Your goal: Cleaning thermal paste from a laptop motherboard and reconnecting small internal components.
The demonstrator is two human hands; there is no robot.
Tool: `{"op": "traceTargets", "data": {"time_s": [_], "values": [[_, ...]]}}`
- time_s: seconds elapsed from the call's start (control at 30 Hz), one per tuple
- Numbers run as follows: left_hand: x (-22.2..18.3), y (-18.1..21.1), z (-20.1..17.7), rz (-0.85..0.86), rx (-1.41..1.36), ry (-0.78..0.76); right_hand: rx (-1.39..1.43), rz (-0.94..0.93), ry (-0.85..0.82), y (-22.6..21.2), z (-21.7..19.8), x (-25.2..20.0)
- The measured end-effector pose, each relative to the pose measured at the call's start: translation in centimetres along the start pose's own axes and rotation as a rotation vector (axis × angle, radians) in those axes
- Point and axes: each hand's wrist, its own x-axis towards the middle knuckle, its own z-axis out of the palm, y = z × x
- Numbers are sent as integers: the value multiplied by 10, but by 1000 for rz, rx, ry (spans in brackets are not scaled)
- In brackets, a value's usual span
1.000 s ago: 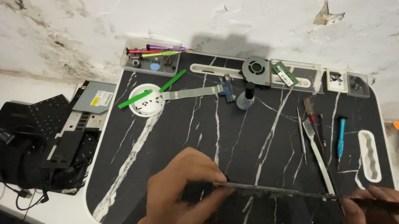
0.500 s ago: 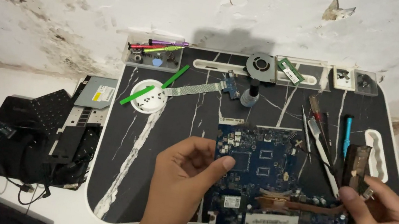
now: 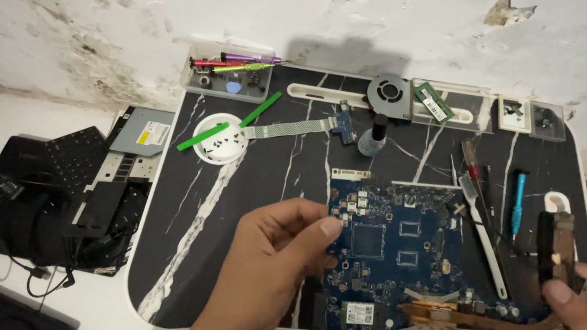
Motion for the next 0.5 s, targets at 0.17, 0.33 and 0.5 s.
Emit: {"op": "traceTargets", "data": {"time_s": [0.17, 0.33, 0.5], "values": [[22, 13, 0, 170, 51, -89, -136, -215, -112, 8, -8, 40], [47, 20, -3, 216, 50, -129, 146, -192, -194, 5, 8, 67], [75, 4, -14, 178, -45, -156, 53, -16, -155, -13, 25, 59]]}}
